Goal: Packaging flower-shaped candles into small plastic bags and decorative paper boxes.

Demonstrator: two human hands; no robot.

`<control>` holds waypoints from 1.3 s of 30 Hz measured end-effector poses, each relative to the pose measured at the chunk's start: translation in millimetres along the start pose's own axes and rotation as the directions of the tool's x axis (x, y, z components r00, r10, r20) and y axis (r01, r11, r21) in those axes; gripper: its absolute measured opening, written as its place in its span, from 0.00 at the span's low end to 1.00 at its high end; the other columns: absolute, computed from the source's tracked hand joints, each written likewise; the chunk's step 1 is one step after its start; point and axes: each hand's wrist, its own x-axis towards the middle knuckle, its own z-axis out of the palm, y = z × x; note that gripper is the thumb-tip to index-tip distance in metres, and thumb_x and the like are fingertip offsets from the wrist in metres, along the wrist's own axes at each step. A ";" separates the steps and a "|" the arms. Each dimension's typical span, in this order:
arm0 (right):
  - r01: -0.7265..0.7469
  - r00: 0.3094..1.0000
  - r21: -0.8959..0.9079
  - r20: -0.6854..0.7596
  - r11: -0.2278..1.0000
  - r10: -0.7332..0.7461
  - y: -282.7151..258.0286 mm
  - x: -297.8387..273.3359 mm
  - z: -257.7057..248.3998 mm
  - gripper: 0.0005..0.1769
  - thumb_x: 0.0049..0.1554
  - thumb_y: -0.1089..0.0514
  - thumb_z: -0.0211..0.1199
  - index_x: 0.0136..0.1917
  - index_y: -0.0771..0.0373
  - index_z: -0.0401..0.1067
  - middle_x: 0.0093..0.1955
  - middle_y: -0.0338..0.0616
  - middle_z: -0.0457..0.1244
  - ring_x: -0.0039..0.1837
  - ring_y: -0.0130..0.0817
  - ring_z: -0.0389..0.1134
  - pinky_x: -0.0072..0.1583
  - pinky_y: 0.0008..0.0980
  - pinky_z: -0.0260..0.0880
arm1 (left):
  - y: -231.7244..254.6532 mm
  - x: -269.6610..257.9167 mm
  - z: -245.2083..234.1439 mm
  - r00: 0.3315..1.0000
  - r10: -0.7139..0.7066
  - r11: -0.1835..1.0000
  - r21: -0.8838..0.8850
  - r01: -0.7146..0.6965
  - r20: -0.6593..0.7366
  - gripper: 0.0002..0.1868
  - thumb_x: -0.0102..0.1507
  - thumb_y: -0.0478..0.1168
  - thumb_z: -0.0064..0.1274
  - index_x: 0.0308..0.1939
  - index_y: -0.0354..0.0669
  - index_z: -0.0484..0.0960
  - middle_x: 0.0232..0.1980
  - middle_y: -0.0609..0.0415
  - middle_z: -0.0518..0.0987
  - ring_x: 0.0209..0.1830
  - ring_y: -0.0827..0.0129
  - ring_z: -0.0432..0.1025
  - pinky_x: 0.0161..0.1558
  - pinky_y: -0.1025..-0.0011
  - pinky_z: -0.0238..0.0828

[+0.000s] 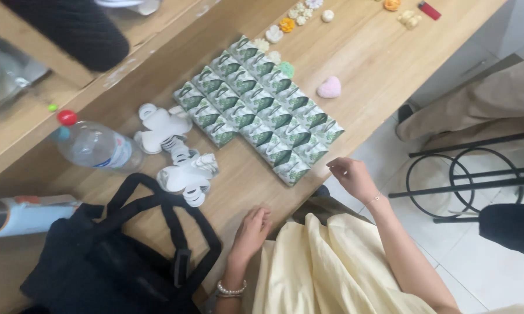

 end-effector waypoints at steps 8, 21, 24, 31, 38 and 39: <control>-0.023 1.000 -0.104 -0.018 0.994 0.021 46.2 -10.3 -80.3 0.11 0.57 0.62 0.63 0.53 0.61 0.79 0.44 0.52 0.71 0.43 0.44 0.72 0.48 0.39 0.72 | 64.4 56.7 44.4 0.994 -0.048 0.980 0.197 0.028 0.101 0.14 0.63 0.36 0.56 0.51 0.40 0.77 0.50 0.46 0.81 0.48 0.56 0.79 0.48 0.61 0.76; -0.027 0.999 -0.194 0.016 0.981 0.031 174.1 36.8 -297.7 0.13 0.56 0.59 0.62 0.55 0.62 0.77 0.49 0.52 0.70 0.46 0.46 0.73 0.51 0.38 0.72 | 292.1 236.8 220.8 0.986 0.147 0.988 0.029 -0.149 0.073 0.12 0.65 0.37 0.54 0.51 0.39 0.79 0.50 0.48 0.83 0.50 0.60 0.80 0.48 0.64 0.76; 0.065 0.998 -0.161 0.005 0.985 -0.065 179.3 61.2 -325.1 0.13 0.57 0.59 0.62 0.55 0.63 0.77 0.48 0.52 0.71 0.48 0.44 0.73 0.51 0.37 0.73 | 338.0 270.0 217.4 0.974 0.222 0.975 -0.018 -0.221 0.055 0.14 0.65 0.37 0.54 0.54 0.38 0.78 0.52 0.46 0.82 0.50 0.58 0.80 0.50 0.64 0.76; 0.203 0.976 0.011 0.077 0.979 -0.204 126.6 133.4 -373.6 0.13 0.58 0.59 0.63 0.56 0.63 0.76 0.47 0.49 0.70 0.45 0.40 0.74 0.49 0.34 0.74 | 438.0 344.8 143.4 0.903 0.384 0.917 0.193 -0.349 -0.193 0.14 0.67 0.39 0.55 0.55 0.39 0.79 0.50 0.45 0.81 0.52 0.56 0.78 0.52 0.62 0.74; 0.564 0.823 -0.029 -0.058 0.825 -0.565 48.9 241.4 -446.9 0.11 0.60 0.63 0.65 0.56 0.62 0.77 0.48 0.47 0.70 0.46 0.37 0.73 0.45 0.33 0.72 | 516.3 441.6 67.1 0.590 0.684 0.721 0.521 -0.456 -0.429 0.13 0.70 0.37 0.57 0.57 0.37 0.78 0.56 0.46 0.78 0.59 0.53 0.76 0.57 0.60 0.74; 0.693 0.705 -0.091 -0.122 0.715 -0.698 40.8 259.2 -458.8 0.11 0.60 0.65 0.65 0.57 0.62 0.77 0.52 0.47 0.71 0.48 0.37 0.73 0.48 0.33 0.73 | 526.2 454.7 56.8 0.532 0.725 0.679 0.578 -0.452 -0.436 0.13 0.71 0.37 0.57 0.57 0.36 0.77 0.58 0.47 0.78 0.60 0.53 0.75 0.60 0.60 0.73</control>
